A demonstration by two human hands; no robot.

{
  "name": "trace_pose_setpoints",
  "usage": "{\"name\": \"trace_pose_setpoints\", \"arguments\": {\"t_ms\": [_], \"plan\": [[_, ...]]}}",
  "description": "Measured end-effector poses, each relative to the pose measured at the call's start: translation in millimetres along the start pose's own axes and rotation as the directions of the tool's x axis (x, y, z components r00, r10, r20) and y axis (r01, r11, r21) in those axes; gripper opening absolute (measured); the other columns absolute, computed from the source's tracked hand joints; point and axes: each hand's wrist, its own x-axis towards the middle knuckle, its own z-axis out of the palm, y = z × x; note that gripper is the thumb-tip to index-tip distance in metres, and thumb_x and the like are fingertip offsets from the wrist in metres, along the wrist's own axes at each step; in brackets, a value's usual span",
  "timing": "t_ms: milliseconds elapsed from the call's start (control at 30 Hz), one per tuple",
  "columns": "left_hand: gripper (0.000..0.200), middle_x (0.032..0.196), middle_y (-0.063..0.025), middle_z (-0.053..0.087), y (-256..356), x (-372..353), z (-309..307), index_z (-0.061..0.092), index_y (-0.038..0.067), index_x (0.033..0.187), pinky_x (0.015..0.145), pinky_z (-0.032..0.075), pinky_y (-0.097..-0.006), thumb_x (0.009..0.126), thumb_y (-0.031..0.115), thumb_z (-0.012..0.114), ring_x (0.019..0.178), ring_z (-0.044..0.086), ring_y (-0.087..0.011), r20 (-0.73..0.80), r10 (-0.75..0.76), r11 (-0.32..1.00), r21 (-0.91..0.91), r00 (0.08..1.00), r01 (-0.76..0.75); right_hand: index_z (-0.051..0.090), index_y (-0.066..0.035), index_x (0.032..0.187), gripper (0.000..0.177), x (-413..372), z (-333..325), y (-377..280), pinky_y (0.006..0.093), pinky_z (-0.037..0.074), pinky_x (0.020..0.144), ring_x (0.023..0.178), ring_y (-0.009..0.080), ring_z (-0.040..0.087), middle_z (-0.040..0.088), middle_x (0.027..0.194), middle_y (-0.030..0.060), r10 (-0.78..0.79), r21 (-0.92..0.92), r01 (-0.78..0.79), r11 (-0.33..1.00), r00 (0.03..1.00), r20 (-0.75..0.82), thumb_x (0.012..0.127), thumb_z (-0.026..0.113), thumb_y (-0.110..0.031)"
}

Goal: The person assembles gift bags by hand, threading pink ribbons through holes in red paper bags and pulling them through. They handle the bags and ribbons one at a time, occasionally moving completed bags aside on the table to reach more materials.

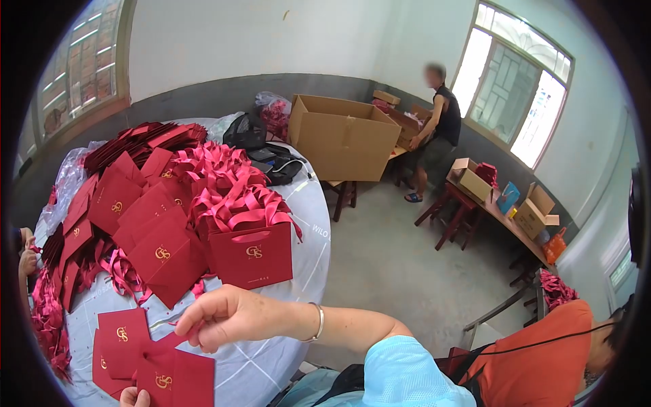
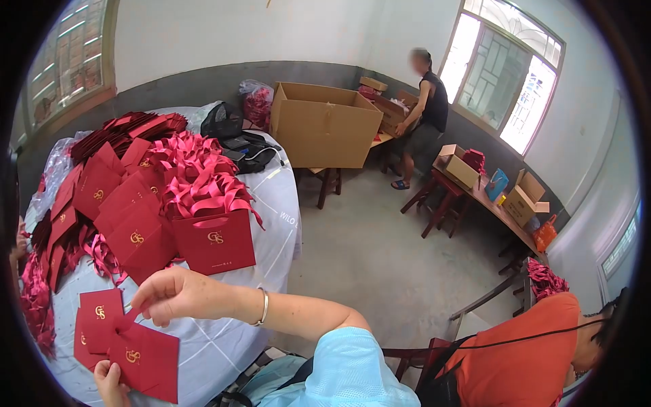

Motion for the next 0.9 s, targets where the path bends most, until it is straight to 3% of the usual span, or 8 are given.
{"name": "trace_pose_setpoints", "arguments": {"t_ms": [233,333,367,400,500,533,600,900], "plan": [[0.013,0.077,-0.0002,0.063,10,-5,12,0.064,0.007,0.099,0.045,0.044,-0.0217,0.089,0.012,0.071,0.052,0.051,-0.0076,0.032,-0.032,0.999,0.013,0.999,0.032,0.059,-0.003,0.098,0.007,36,24,17,0.032,0.046,0.09,0.101,0.0183,0.059,0.062,0.103,0.0069,-0.504,-0.44,0.446,0.779,0.864,-0.016,0.096,0.056,-0.008],[0.012,0.075,0.0013,0.062,23,-9,21,0.064,0.007,0.097,0.045,0.043,-0.0193,0.088,0.011,0.071,0.052,0.051,-0.0057,0.027,-0.057,0.998,0.023,0.998,0.057,0.057,0.0,0.1,0.009,54,41,10,0.032,0.048,0.084,0.094,0.0162,0.06,0.062,0.096,0.0069,-0.214,-0.281,0.231,0.932,0.973,0.088,0.094,0.052,-0.004],[0.027,0.096,-0.0109,0.068,14,5,5,0.062,0.004,0.112,0.068,0.054,-0.0305,0.089,0.015,0.069,0.077,0.065,-0.0189,0.113,-0.001,0.983,0.182,0.994,-0.019,0.057,0.0,0.1,0.009,60,47,12,0.0328,0.048,0.081,0.092,0.0173,0.06,0.062,0.094,0.0073,-0.171,-0.279,0.196,0.94,0.979,0.112,0.093,0.052,-0.003],[0.013,0.084,-0.006,0.061,6,9,3,0.06,0.004,0.096,0.058,0.045,-0.0263,0.087,0.01,0.066,0.066,0.056,-0.0139,0.091,0.088,0.984,0.145,0.992,-0.101,0.057,0.0,0.1,0.009,67,53,17,0.0337,0.049,0.078,0.09,0.0183,0.061,0.062,0.093,0.0077,-0.127,-0.277,0.161,0.947,0.982,0.137,0.093,0.052,-0.002],[0.009,0.073,-0.0025,0.056,22,13,18,0.062,0.001,0.086,0.05,0.036,-0.0213,0.08,0.004,0.067,0.06,0.05,-0.0072,0.103,0.147,0.977,0.143,0.984,-0.161,0.051,0.002,0.109,0.021,83,71,42,0.0431,0.049,0.076,0.09,0.039,0.063,0.063,0.093,0.0245,-0.303,-0.564,0.333,0.755,0.941,0.15,0.088,0.053,-0.004],[0.007,0.069,0.0002,0.055,39,6,38,0.061,0.003,0.081,0.047,0.035,-0.0209,0.08,0.003,0.068,0.056,0.047,-0.0047,0.062,0.162,0.976,0.134,0.985,-0.169,0.048,0.001,0.115,0.03,86,79,38,0.0471,0.049,0.075,0.094,0.0447,0.061,0.063,0.095,0.0273,0.001,-0.621,0.013,0.783,1.0,0.021,0.088,0.054,-0.007],[0.006,0.076,-0.001,0.06,50,12,45,0.063,0.0,0.084,0.058,0.043,-0.0219,0.081,0.002,0.067,0.069,0.054,-0.0072,0.122,0.192,0.972,0.115,0.974,-0.206,0.054,0.0,0.114,0.028,96,76,75,0.0461,0.052,0.074,0.093,0.0413,0.063,0.064,0.096,0.0228,-0.221,-0.677,0.201,0.708,0.974,0.058,0.088,0.058,-0.009],[0.018,0.085,-0.0094,0.065,36,42,44,0.066,-0.003,0.089,0.071,0.05,-0.0289,0.079,0.011,0.071,0.079,0.061,-0.0158,0.218,0.299,0.899,0.261,0.929,-0.351,0.065,0.0,0.095,0.014,101,63,93,0.037,0.053,0.067,0.078,0.0305,0.066,0.066,0.087,0.015,-0.066,-0.815,0.133,0.563,0.991,0.116,0.081,0.068,0.001]]}}
